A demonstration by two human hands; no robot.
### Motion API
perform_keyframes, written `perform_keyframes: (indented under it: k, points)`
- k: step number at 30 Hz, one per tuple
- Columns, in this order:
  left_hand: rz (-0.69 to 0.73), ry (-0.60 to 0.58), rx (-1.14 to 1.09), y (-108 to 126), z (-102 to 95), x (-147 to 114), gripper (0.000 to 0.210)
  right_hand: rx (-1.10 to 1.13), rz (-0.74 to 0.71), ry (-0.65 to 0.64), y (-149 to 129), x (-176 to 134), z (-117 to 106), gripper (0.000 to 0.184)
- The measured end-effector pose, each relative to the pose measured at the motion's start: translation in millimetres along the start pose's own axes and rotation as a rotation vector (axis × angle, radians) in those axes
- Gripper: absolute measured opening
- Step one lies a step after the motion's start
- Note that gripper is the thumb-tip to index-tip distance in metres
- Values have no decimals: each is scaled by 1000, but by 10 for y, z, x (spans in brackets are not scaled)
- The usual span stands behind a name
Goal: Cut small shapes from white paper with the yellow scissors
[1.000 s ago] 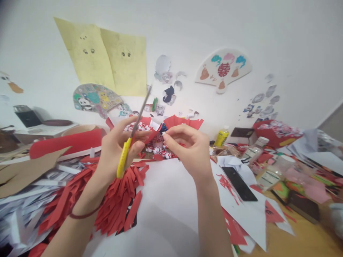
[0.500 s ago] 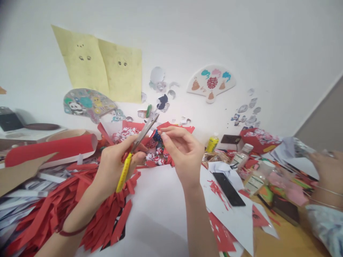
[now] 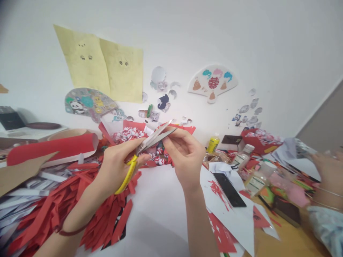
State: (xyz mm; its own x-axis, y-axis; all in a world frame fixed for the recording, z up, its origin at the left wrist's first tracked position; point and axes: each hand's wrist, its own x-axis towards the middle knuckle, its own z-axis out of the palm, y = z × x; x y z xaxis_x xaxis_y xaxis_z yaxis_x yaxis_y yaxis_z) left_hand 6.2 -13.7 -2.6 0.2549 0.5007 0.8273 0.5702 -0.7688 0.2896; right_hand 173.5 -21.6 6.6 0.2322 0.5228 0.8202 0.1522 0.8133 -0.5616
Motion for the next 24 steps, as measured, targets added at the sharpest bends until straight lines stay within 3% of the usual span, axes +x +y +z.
perform_keyframes:
  k: [13,24]
  points:
    - [-15,-40,-11,8,15,-18,37,46,-3,35,-8,-13,36,8]
    - [-38,-47,-57,8,15,-46,36,172,-111,46,42,17,70,11]
